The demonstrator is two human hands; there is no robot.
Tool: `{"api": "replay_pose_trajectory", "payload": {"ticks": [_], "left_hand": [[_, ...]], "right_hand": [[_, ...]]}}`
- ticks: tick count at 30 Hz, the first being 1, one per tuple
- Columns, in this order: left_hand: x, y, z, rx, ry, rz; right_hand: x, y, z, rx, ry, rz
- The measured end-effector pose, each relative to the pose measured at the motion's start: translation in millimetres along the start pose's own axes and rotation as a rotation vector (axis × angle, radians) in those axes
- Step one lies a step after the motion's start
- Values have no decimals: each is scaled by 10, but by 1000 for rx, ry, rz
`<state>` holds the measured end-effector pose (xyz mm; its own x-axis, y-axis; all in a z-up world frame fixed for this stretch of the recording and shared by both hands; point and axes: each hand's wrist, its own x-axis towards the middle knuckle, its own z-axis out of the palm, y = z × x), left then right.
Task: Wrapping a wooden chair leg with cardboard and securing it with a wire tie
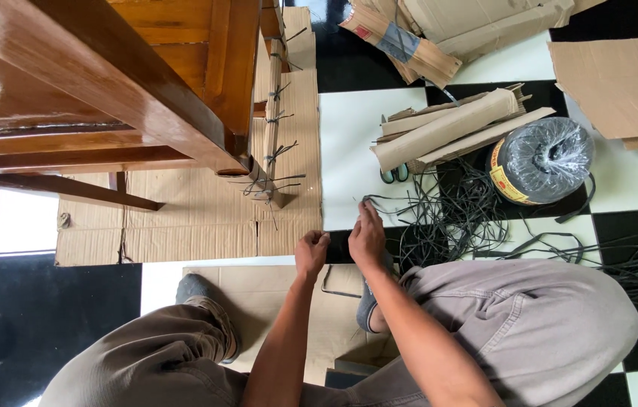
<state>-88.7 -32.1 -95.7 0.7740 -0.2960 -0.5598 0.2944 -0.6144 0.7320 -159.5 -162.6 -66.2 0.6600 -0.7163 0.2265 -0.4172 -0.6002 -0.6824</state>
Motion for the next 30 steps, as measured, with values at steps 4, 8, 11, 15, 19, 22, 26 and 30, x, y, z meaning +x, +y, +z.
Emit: {"api": "replay_pose_trajectory", "payload": {"ticks": [4,8,11,15,19,22,26,30], "left_hand": [[-97,227,-77,-54,2,24],[-134,379,-108,-187,-7,-4],[-118,412,-129,-228,-12,-28],[-105,391,-156,-204,34,-53],[15,162,-121,-155,65,-66],[18,165,-121,-136,106,-66],[-62,248,-140,-167,110,-42],[-114,309,-162,-131,94,-16]], "right_hand": [[-106,91,22,67,-91,-126],[-182,102,44,-1,-256,-240],[-216,19,41,-9,-338,-296],[-263,59,144,9,-397,-364],[-240,-151,-52,24,-406,-360],[-236,-180,-110,65,-421,-128],[-199,41,10,147,-421,308],[-78,146,129,381,-307,589]]}}
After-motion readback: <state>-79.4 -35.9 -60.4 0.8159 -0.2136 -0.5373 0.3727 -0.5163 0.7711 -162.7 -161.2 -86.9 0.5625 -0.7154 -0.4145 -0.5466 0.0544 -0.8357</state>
